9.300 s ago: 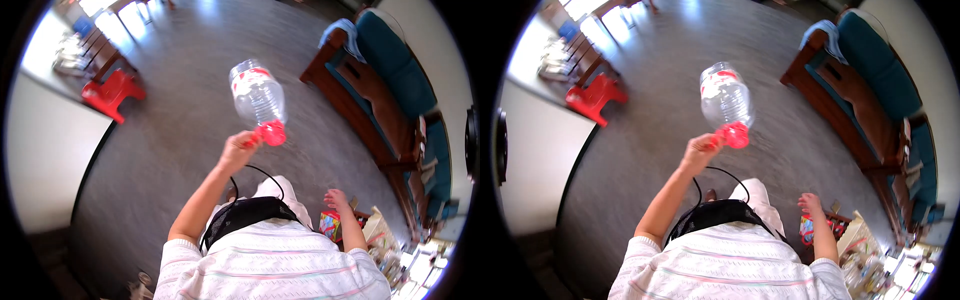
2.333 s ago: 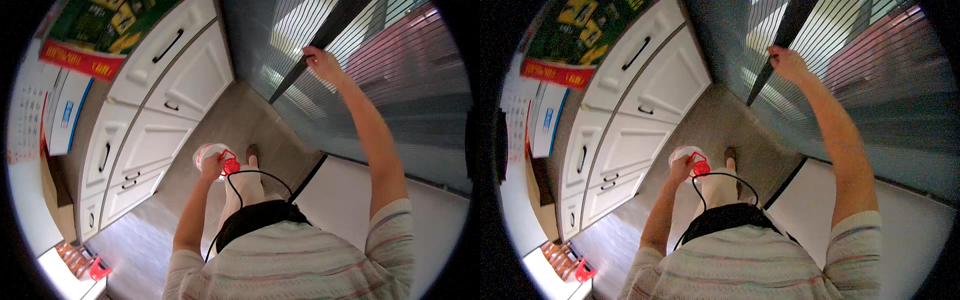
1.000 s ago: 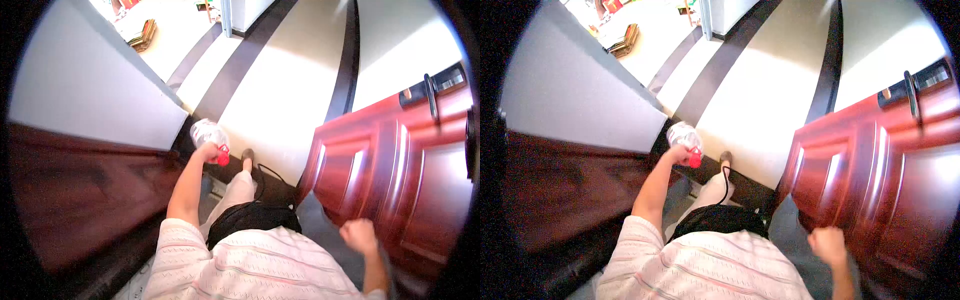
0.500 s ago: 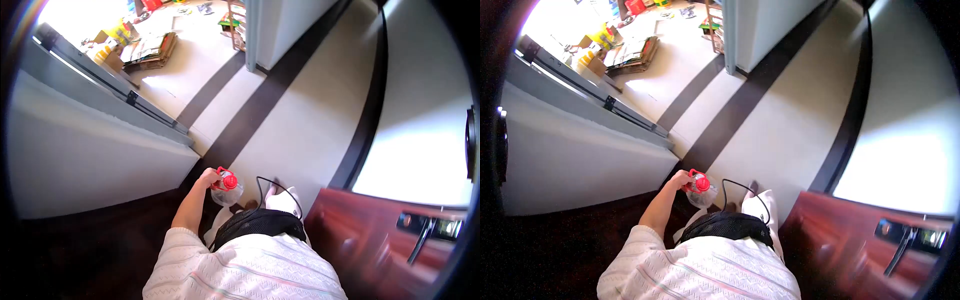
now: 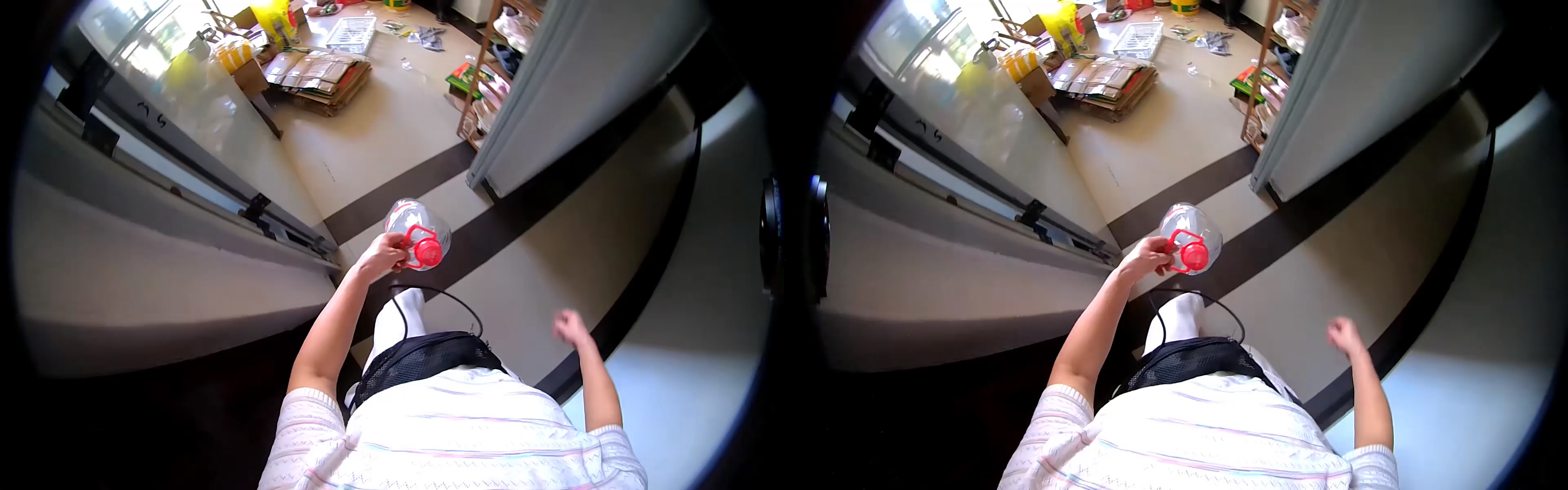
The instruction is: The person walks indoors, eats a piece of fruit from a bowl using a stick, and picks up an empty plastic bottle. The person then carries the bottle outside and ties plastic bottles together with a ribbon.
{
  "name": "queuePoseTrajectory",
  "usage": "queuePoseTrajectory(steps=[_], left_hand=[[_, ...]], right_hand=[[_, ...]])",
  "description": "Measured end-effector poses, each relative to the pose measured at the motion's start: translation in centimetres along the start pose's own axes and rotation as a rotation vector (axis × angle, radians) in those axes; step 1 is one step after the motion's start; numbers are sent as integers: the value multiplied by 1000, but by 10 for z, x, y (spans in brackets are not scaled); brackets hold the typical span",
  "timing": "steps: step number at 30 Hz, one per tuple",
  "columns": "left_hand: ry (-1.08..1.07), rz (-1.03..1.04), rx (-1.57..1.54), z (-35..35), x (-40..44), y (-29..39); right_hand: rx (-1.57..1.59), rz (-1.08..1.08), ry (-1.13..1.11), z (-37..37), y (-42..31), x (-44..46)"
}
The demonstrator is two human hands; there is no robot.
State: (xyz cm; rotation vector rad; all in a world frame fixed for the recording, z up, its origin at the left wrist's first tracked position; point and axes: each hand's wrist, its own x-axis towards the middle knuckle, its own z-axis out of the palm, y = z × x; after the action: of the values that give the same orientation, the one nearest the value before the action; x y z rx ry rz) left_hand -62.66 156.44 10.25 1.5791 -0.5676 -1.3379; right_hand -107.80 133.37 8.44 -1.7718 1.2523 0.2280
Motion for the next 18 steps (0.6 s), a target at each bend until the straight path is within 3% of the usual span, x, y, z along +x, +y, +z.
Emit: queuePoseTrajectory(steps=[3, 6, 9, 10, 13, 14, 18], left_hand=[[-52, 71, 122, -18, 58, 53], [-148, 150, 165, -34, 113, 96], [-179, 169, 211, -49, 152, 141], [-140, 111, 392, -54, 166, 150], [62, 431, 724, -76, 202, 166], [33, 291, 790, -78, 214, 174], [94, 305, 903, -103, 262, 190]], right_hand=[[251, -213, -93, 0, -195, 77], [382, -290, -273, 26, -322, 128], [548, -262, -344, 54, -398, 181], [653, -208, -376, 56, -412, 196], [784, -123, -361, 64, -443, 244], [793, -110, -336, 64, -451, 261], [809, 14, -302, 67, -488, 329]])
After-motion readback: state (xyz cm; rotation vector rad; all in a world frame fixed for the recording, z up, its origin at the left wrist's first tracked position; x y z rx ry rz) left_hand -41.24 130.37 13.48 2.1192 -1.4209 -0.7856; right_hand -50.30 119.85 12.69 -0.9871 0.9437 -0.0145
